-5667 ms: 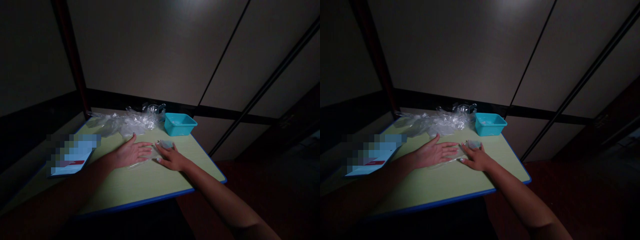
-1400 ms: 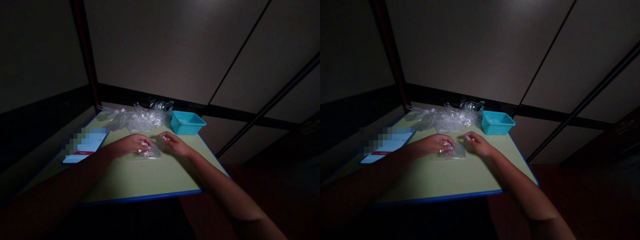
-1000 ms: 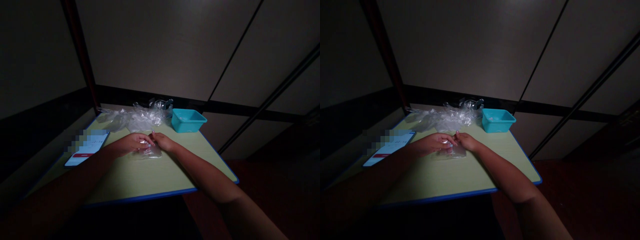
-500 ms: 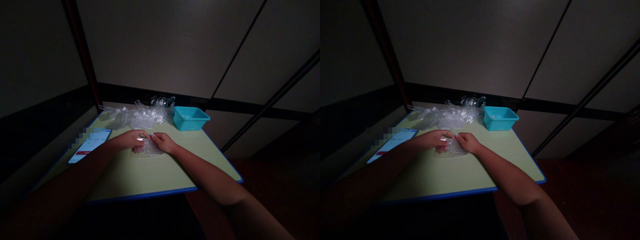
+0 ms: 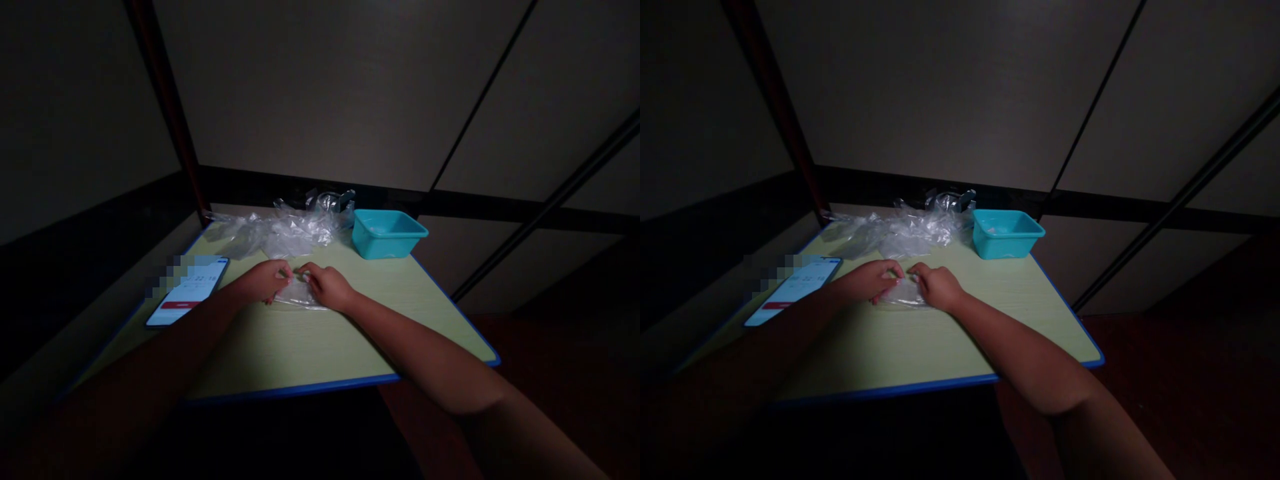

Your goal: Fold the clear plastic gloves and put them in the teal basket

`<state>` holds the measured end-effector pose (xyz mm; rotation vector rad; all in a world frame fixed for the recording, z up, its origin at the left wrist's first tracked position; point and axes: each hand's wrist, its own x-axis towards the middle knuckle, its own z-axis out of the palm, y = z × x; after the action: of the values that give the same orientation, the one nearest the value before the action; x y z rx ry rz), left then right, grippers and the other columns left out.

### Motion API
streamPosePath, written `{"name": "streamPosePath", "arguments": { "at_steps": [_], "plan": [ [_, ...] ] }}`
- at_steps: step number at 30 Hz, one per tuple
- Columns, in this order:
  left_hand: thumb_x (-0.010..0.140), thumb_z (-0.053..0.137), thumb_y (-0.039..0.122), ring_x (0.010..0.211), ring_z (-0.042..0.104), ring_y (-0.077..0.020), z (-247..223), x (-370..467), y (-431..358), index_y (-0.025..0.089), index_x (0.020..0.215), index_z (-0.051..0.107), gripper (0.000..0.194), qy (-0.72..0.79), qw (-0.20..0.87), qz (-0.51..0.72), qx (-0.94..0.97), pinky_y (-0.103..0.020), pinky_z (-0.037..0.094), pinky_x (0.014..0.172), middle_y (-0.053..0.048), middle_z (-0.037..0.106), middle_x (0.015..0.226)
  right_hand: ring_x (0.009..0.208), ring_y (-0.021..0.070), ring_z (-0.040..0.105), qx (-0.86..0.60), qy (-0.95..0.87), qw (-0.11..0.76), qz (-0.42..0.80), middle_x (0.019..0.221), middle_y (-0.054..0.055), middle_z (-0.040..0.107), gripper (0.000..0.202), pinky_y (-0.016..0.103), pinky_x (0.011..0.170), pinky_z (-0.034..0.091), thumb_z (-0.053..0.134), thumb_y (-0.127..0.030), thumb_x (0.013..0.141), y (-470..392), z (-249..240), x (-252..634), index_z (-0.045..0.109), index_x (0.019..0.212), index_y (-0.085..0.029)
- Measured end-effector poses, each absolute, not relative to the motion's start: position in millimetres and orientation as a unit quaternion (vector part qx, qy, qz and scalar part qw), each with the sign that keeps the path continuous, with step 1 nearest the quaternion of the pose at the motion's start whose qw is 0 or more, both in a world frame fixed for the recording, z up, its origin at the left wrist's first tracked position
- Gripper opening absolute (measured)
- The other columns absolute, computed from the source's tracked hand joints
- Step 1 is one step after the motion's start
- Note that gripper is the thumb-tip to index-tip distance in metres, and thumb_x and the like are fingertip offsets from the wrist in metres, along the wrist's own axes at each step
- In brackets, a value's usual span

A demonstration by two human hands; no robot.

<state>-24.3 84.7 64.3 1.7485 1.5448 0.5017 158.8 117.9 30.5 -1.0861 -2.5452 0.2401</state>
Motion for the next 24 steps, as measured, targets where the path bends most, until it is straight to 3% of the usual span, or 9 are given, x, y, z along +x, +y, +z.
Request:
{"name": "streamPosePath", "arguments": {
  "at_steps": [7, 13, 19, 24],
  "plan": [
    [0.076, 0.044, 0.018, 0.038, 0.049, -0.0105, 66.1, -26.3, 85.0, 0.017, 0.089, 0.051, 0.015, 0.633, 0.338, 0.157, 0.679, -0.018, 0.034, 0.040, 0.007, 0.048, 0.047, 0.075, 0.0182, 0.062, -0.380, -0.907, 0.166, 0.073, 0.085, 0.005, 0.068, 0.035, 0.024, 0.066, 0.038, 0.035, -0.020, 0.088, 116.9, 32.9, 160.7, 0.050, 0.119, -0.021],
    [0.077, 0.045, 0.018, 0.046, 0.054, -0.0129, 64.3, -27.3, 85.1, 0.019, 0.090, 0.054, 0.017, 0.648, 0.260, 0.142, 0.701, -0.021, 0.036, 0.046, 0.004, 0.055, 0.054, 0.083, 0.0197, 0.062, -0.365, -0.918, 0.145, 0.063, 0.092, 0.005, 0.069, 0.050, 0.026, 0.075, 0.038, 0.042, -0.009, 0.076, 114.6, 35.1, 160.9, 0.044, 0.126, -0.019],
    [0.079, 0.045, 0.021, 0.067, 0.059, -0.0170, 62.3, -22.9, 85.2, 0.020, 0.093, 0.059, 0.020, 0.647, 0.115, 0.140, 0.741, -0.025, 0.038, 0.060, -0.002, 0.064, 0.071, 0.092, 0.0205, 0.061, -0.358, -0.923, 0.132, 0.051, 0.104, 0.007, 0.067, 0.053, 0.028, 0.080, 0.036, 0.046, -0.010, 0.073, 111.7, 36.0, 157.6, 0.041, 0.125, -0.019],
    [0.081, 0.043, 0.022, 0.080, 0.060, -0.0194, 57.1, -24.3, 88.8, 0.021, 0.098, 0.058, 0.023, 0.651, 0.088, 0.133, 0.742, -0.026, 0.039, 0.067, -0.005, 0.066, 0.086, 0.090, 0.0221, 0.061, -0.365, -0.922, 0.122, 0.031, 0.097, 0.008, 0.068, 0.051, 0.033, 0.081, 0.033, 0.044, -0.015, 0.078, 109.2, 38.6, 156.8, 0.036, 0.128, -0.018]
  ]
}}
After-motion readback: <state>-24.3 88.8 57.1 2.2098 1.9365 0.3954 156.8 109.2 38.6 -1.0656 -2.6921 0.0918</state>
